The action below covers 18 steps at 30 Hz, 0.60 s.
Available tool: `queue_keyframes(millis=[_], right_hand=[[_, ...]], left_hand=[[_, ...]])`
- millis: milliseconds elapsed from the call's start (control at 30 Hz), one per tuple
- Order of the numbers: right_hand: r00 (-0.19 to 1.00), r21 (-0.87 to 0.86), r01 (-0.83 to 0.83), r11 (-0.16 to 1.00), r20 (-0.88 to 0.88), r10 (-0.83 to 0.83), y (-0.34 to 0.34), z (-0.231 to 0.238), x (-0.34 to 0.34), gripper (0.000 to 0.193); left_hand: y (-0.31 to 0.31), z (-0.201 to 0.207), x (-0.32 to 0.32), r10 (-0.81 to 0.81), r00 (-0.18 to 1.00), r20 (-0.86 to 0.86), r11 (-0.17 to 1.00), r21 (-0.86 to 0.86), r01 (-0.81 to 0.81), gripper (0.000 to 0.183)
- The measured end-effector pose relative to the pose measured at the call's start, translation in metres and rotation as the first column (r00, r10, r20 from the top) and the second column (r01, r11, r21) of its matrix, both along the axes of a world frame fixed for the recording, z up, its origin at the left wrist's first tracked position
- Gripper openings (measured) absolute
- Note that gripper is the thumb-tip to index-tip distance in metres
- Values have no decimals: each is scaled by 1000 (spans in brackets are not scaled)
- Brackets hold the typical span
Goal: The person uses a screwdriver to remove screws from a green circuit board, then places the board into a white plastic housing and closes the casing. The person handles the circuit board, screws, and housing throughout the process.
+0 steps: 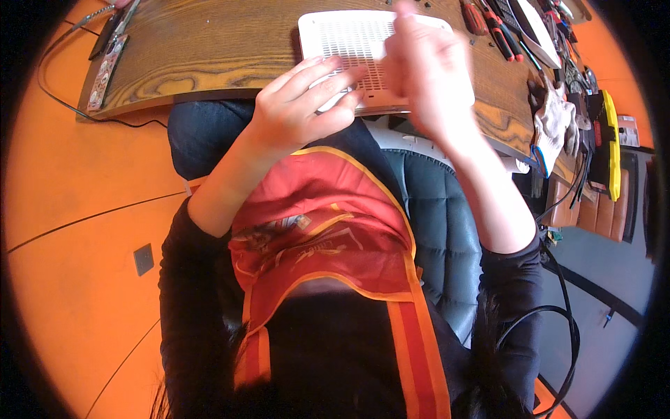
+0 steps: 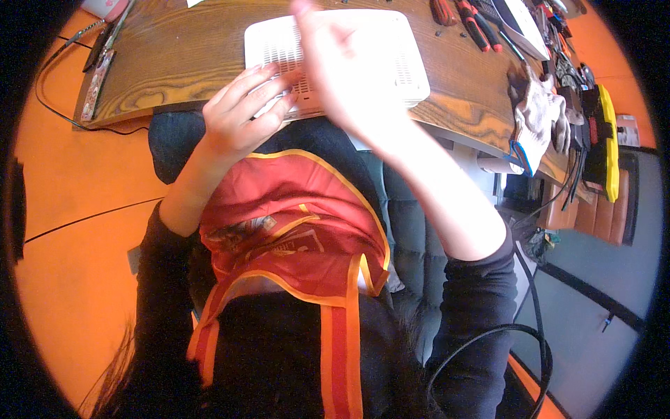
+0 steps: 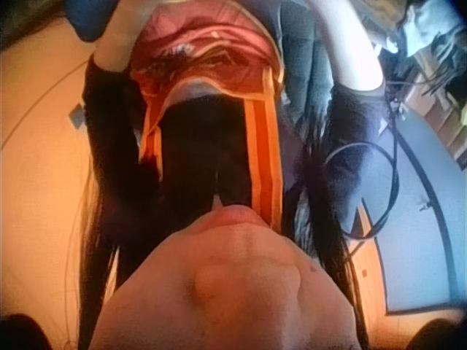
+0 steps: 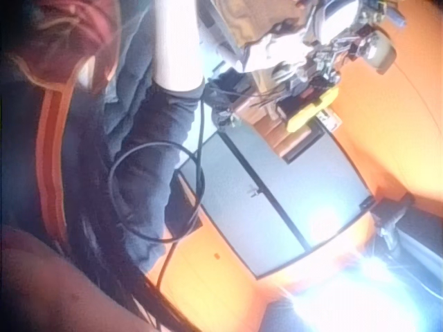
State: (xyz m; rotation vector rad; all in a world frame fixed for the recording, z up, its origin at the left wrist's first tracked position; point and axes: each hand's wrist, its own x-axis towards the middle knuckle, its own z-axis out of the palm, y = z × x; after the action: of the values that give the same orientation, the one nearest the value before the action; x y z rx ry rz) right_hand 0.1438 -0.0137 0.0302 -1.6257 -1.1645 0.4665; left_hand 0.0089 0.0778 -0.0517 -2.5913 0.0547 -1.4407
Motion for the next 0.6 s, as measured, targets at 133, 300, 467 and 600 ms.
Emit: queue_keyframes(millis=[133, 300, 467, 600], right_hand=[[916, 198, 87, 976, -401, 0, -1, -9, 19, 45], [943, 130, -39, 991, -324, 80, -5, -12, 22, 45], [944, 243, -214, 946, 299, 136, -52, 29, 62, 33], [695, 24, -182, 983, 711, 111, -58, 25, 61, 68]], left_hand=[[1, -3, 1, -32, 999, 18, 999, -27, 32, 11], [1, 10, -3, -55, 998, -30, 998, -12, 55, 15], [14, 38, -14, -86, 993, 78, 929, -353, 108, 30], [26, 52, -21, -116, 990, 86, 873, -467, 143, 35]])
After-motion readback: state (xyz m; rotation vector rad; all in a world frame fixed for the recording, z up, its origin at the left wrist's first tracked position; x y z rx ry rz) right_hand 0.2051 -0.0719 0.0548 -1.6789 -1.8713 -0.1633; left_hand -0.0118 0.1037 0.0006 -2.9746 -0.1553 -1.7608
